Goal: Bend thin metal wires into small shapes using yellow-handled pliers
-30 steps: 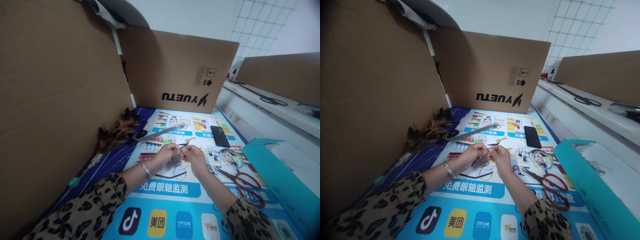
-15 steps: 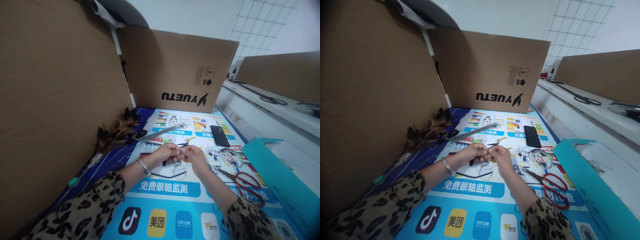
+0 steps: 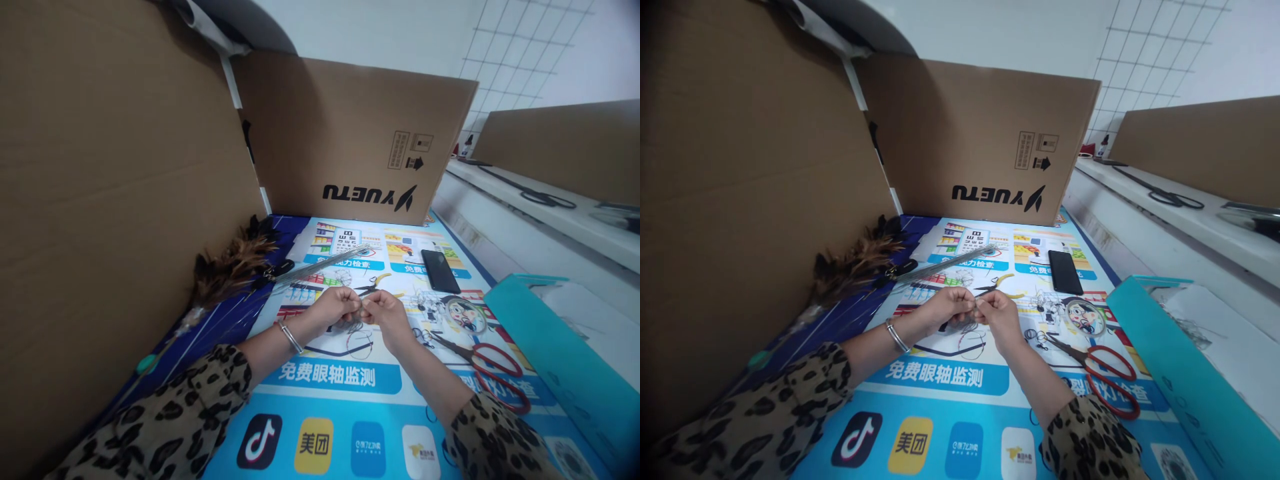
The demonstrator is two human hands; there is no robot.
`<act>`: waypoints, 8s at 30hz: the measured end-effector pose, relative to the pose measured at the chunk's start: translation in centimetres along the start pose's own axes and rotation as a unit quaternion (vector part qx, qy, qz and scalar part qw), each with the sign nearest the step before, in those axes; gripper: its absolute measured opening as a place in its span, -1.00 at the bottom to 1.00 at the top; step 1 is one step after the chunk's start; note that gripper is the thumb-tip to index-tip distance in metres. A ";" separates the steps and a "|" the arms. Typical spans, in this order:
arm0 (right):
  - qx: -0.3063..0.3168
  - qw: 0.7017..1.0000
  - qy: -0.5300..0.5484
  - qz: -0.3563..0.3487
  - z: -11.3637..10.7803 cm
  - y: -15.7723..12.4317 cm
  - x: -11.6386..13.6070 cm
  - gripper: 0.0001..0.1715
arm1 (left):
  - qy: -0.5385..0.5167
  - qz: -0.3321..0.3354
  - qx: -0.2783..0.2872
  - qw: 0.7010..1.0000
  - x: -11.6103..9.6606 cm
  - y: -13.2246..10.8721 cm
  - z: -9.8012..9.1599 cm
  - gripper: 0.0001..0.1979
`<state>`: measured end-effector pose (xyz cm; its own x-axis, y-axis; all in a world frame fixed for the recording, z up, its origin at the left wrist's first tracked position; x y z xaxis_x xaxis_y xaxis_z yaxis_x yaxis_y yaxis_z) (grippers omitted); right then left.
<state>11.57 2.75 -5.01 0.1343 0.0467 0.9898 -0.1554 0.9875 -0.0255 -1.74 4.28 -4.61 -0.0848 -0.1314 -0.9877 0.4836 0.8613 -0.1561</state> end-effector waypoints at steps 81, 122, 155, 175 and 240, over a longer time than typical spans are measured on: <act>0.071 0.658 -0.730 -0.170 -0.2 -0.1 2.6 -0.80 | 0.699 0.218 -0.069 0.677 -3.6 -1.9 1.0 -0.88; -0.011 1.000 0.006 0.013 -0.3 0.1 -0.3 -0.71 | -0.106 0.007 -0.024 0.994 0.0 0.0 0.2 -0.76; -0.037 0.999 0.025 0.021 -0.2 -0.1 -0.3 -0.71 | -0.096 0.052 -0.045 0.993 0.0 -0.4 0.9 -0.74; -0.046 0.945 -0.315 -0.070 -5.0 1.9 3.1 -0.76 | 0.000 0.015 0.025 1.000 -1.2 -0.4 -0.2 -0.78; 0.114 0.823 -0.528 -0.176 -2.7 1.1 3.8 -0.80 | 0.509 0.245 -0.091 0.820 -2.8 -1.1 -0.2 -0.82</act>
<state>14.56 4.42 -1.64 -0.6965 -0.5122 0.5025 -0.4847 0.8523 0.1968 -2.17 3.83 -1.67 -0.6471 0.6503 -0.3979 0.5460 0.7596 0.3536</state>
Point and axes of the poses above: each hand's wrist, its own y-axis towards the middle knuckle, its own z-axis out of the palm, x = y × z, the point moved 4 cm from there along y, towards the middle knuckle, and after that the axes turned 6 degrees about x, right-handed, at the moved point
